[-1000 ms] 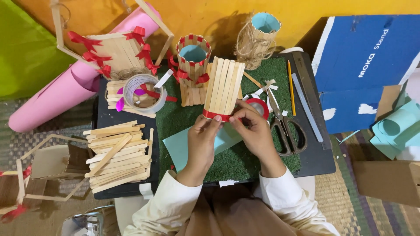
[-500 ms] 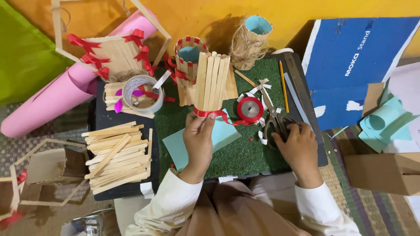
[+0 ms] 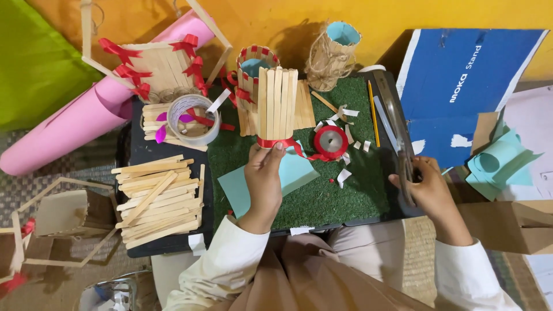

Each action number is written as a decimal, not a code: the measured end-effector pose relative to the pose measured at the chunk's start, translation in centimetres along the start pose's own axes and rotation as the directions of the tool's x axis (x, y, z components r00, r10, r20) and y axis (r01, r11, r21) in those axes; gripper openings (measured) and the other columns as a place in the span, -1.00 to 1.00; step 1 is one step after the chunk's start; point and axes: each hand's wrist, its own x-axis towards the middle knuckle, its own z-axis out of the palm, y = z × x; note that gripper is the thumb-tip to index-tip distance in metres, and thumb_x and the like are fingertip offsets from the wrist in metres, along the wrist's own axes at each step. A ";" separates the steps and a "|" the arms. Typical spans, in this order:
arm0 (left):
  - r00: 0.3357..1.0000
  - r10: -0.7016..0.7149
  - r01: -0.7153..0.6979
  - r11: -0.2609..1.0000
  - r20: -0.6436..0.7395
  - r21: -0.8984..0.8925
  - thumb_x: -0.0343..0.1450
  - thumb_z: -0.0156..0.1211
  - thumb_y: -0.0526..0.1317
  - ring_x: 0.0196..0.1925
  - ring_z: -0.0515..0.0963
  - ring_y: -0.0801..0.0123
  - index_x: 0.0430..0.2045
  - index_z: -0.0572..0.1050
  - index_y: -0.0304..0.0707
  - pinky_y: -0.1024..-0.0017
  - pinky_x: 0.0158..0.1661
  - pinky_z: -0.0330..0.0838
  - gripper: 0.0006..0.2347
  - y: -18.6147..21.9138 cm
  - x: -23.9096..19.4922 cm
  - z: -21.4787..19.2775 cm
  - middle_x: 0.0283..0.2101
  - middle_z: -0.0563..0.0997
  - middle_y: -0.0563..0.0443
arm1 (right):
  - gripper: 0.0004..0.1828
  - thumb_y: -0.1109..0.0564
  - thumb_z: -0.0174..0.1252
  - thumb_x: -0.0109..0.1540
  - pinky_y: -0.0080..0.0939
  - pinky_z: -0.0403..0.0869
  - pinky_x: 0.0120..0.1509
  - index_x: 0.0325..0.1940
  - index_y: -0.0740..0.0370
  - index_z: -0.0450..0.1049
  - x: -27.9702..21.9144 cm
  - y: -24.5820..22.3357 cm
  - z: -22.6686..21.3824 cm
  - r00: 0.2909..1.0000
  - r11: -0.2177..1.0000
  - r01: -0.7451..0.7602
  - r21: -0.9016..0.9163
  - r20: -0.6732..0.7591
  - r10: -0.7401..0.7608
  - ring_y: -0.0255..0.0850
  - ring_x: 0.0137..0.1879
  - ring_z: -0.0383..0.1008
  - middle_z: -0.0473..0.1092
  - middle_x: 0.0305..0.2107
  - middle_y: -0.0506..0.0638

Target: Wrapping red decorative ribbon around a popsicle stick structure to create a handmade craft item.

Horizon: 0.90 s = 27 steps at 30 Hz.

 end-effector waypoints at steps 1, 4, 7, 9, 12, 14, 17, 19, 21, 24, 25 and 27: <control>1.000 0.001 -0.001 1.000 -0.002 -0.001 0.47 0.26 -0.19 0.12 0.41 0.34 0.05 0.52 -0.45 0.22 0.19 0.37 -0.67 0.5 0.0 -0.1 0.00 0.35 -0.12 | -0.33 -0.07 0.47 0.00 0.32 0.43 0.20 -0.06 0.56 0.52 -0.3 -0.1 -0.1 1.000 1.000 0.002 -0.001 0.001 -0.002 0.54 0.17 0.39 0.29 0.08 0.41; 0.999 0.004 -0.004 1.000 0.053 0.000 0.46 0.18 -0.30 -0.03 0.50 0.43 -0.11 0.57 -0.48 0.50 0.04 0.43 -0.79 1.5 -0.2 -0.3 -0.02 0.40 0.01 | -0.40 -0.18 0.38 -0.05 0.16 0.34 0.23 -0.26 0.44 0.52 -2.1 -1.1 -0.1 0.998 0.996 -0.053 0.071 0.020 0.052 0.13 0.21 0.34 0.30 0.11 0.15; 0.992 0.083 -0.087 0.996 0.094 0.036 0.47 0.18 -0.22 -0.09 0.48 0.45 -0.10 0.56 -0.46 0.49 -0.01 0.40 -0.76 1.5 -0.4 -0.4 -0.05 0.38 0.02 | 0.05 -0.06 0.40 -0.23 0.07 0.40 0.35 0.31 0.26 0.28 -4.6 -3.2 1.5 0.993 0.906 0.036 0.423 0.085 -0.079 0.02 0.20 0.46 0.45 0.06 0.16; 0.986 0.032 0.003 0.978 0.163 -0.206 0.47 0.16 -0.26 0.03 0.49 0.30 -0.09 0.51 -0.53 0.32 0.19 0.46 -0.76 1.1 -0.2 -0.5 0.04 0.34 -0.06 | -0.52 0.25 0.39 -0.04 0.14 0.42 0.37 -0.04 0.13 0.50 -6.2 -3.3 3.5 0.924 0.835 0.189 0.516 0.195 -0.330 -0.02 0.26 0.45 0.42 0.19 0.01; 0.984 -0.044 0.101 0.933 0.170 -0.345 0.46 0.20 -0.29 0.06 0.49 0.29 -0.02 0.49 -0.53 0.32 0.22 0.42 -0.72 0.5 0.0 -0.7 0.08 0.37 -0.03 | -0.10 -0.70 0.34 -0.12 -0.02 0.35 0.24 -0.21 0.11 0.48 -8.4 -5.8 7.7 0.795 0.722 0.024 0.691 0.425 -0.433 -0.06 0.09 0.43 0.42 -0.13 0.01; 0.984 -0.031 0.095 0.922 0.174 -0.375 0.46 0.20 -0.29 0.04 0.49 0.29 0.00 0.48 -0.53 0.32 0.21 0.42 -0.72 0.5 -0.1 -0.7 0.07 0.38 -0.03 | 0.04 -0.75 0.26 -0.09 -0.11 0.35 0.06 -0.06 0.22 0.46 -9.4 -8.0 8.8 0.763 0.722 -0.018 0.691 0.476 -0.437 -0.11 -0.03 0.41 0.42 -0.20 0.03; 0.983 -0.030 0.103 0.904 0.179 -0.415 0.47 0.19 -0.29 0.02 0.50 0.32 -0.10 0.50 -0.54 0.34 0.18 0.43 -0.78 0.4 0.0 -0.9 0.11 0.39 -0.02 | 0.06 -0.71 0.12 0.02 -0.19 0.35 -0.04 0.05 0.33 0.44 -10.3 -10.3 9.1 0.734 0.694 -0.154 0.703 0.551 -0.396 -0.14 -0.08 0.41 0.41 -0.16 0.08; 0.983 -0.044 0.119 0.896 0.180 -0.428 0.48 0.17 -0.30 0.01 0.51 0.35 -0.22 0.53 -0.55 0.37 0.17 0.43 -0.82 0.2 0.0 -1.0 0.16 0.40 -0.01 | -0.05 -0.63 0.06 0.09 -0.16 0.35 0.04 0.02 0.32 0.45 -10.3 -11.1 8.9 0.738 0.659 -0.246 0.711 0.578 -0.348 -0.11 -0.02 0.41 0.41 -0.05 0.11; 0.977 -0.026 0.122 0.882 0.210 -0.456 0.49 0.17 -0.30 0.00 0.53 0.37 -0.17 0.55 -0.44 0.35 0.17 0.43 -0.85 0.3 0.1 -1.0 0.02 0.45 0.02 | 0.02 -0.63 -0.08 0.02 -0.20 0.47 -0.06 0.07 0.32 0.49 -9.8 -11.5 9.1 0.755 0.778 -0.256 0.574 0.621 -0.210 -0.13 -0.14 0.52 0.49 -0.16 0.14; 0.977 -0.039 0.135 0.872 0.209 -0.470 0.48 0.18 -0.29 0.02 0.51 0.38 -0.16 0.54 -0.46 0.35 0.20 0.40 -0.83 0.3 0.0 -0.9 0.01 0.43 0.04 | -0.01 -0.60 -0.07 0.06 -0.21 0.46 -0.05 0.06 0.35 0.51 -9.8 -11.2 9.6 0.771 0.781 -0.241 0.577 0.603 -0.207 -0.11 -0.14 0.53 0.51 -0.16 0.16; 0.978 -0.037 0.132 0.871 0.203 -0.473 0.48 0.18 -0.29 0.02 0.51 0.38 -0.16 0.54 -0.46 0.35 0.20 0.40 -0.83 0.2 0.1 -0.9 0.01 0.43 0.04 | -0.01 -0.60 -0.07 0.06 -0.21 0.46 -0.05 0.06 0.35 0.51 -9.7 -11.3 9.7 0.767 0.783 -0.240 0.574 0.606 -0.208 -0.11 -0.14 0.53 0.51 -0.16 0.16; 0.977 -0.045 0.138 0.875 0.207 -0.464 0.47 0.21 -0.25 0.07 0.50 0.31 -0.17 0.55 -0.52 0.32 0.21 0.38 -0.79 0.0 0.0 -0.9 0.17 0.33 -0.03 | -0.02 -0.60 -0.05 0.04 -0.18 0.47 -0.05 0.06 0.34 0.50 -9.8 -11.3 9.7 0.776 0.778 -0.258 0.573 0.602 -0.187 -0.10 -0.15 0.52 0.51 -0.17 0.16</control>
